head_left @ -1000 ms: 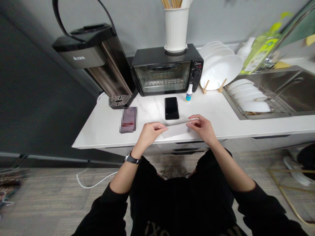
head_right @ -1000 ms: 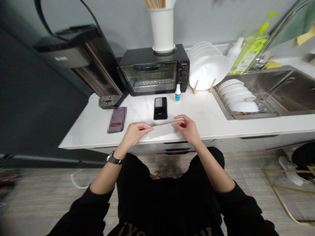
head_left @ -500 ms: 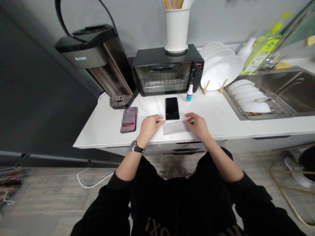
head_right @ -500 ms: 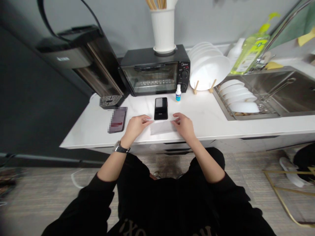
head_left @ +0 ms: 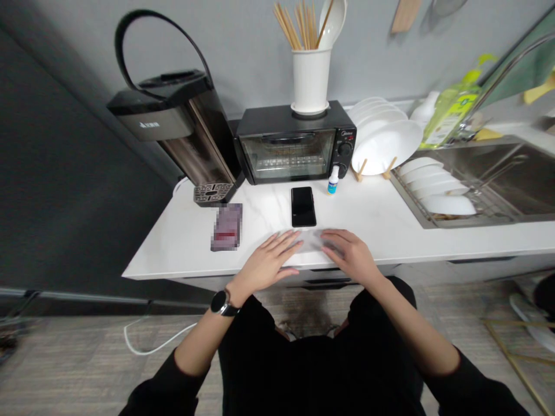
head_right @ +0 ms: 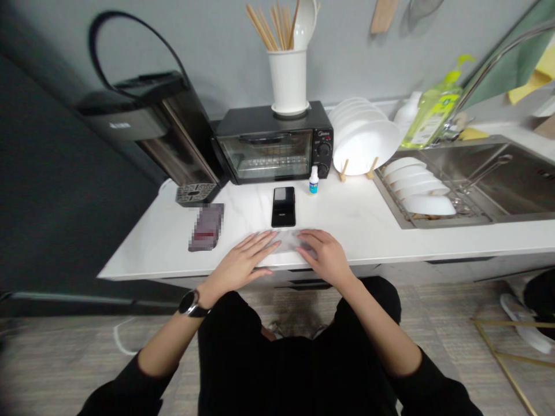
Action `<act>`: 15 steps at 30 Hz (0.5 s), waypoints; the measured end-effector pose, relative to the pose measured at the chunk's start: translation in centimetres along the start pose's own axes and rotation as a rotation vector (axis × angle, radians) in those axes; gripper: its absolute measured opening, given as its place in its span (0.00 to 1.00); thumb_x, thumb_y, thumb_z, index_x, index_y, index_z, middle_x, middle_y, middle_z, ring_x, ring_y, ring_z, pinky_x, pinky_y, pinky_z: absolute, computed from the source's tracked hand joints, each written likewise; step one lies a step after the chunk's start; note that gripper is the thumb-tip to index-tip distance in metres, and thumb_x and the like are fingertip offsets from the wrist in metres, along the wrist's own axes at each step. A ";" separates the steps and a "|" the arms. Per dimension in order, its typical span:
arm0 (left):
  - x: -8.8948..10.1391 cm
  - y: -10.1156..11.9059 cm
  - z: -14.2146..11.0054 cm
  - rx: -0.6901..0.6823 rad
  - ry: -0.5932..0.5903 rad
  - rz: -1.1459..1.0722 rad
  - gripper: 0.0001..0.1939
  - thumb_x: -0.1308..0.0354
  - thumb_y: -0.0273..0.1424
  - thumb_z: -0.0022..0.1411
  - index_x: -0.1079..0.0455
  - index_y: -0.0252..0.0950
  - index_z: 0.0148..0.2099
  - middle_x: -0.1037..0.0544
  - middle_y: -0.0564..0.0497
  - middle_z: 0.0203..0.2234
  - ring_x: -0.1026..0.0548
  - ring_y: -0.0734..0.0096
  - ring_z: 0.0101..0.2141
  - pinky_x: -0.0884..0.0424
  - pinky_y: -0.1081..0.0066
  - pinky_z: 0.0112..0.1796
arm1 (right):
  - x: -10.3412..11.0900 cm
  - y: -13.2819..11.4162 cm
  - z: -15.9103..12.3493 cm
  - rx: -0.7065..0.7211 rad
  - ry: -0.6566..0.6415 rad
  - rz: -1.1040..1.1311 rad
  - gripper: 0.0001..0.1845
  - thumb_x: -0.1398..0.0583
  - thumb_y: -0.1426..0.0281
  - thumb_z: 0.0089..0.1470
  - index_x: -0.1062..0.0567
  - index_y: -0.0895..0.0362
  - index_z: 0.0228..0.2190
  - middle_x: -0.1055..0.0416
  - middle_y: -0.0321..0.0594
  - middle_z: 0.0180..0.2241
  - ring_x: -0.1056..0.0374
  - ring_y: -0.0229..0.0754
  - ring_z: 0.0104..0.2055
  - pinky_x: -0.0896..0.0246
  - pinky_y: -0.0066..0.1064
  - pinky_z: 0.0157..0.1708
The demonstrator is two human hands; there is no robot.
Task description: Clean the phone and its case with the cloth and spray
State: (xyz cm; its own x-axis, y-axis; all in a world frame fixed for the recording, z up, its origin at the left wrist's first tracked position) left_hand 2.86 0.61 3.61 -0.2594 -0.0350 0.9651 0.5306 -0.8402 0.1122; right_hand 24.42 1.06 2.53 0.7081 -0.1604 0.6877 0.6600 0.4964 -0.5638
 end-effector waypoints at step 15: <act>-1.0 1.5 3.7 -0.120 -0.104 -0.147 0.43 0.46 0.55 0.73 0.55 0.47 0.81 0.51 0.44 0.78 0.49 0.54 0.76 0.46 0.49 0.73 | 0.1 13.3 13.0 -0.313 0.258 0.017 0.20 0.35 0.56 0.56 0.24 0.55 0.46 0.17 0.47 0.39 0.21 0.52 0.40 0.27 0.44 0.44</act>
State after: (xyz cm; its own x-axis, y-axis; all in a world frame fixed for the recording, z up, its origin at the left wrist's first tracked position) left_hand 6.96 1.36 3.67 -0.2386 0.1438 0.9604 0.3914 -0.8908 0.2307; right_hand 29.99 18.71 0.99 0.7332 -0.3832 0.5618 0.6638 0.2235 -0.7138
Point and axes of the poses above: each hand's wrist, its own z-axis towards the middle knuckle, its own x-axis out of the back of the hand, y = z × x, the point moved 8 cm from there along z, towards the middle knuckle
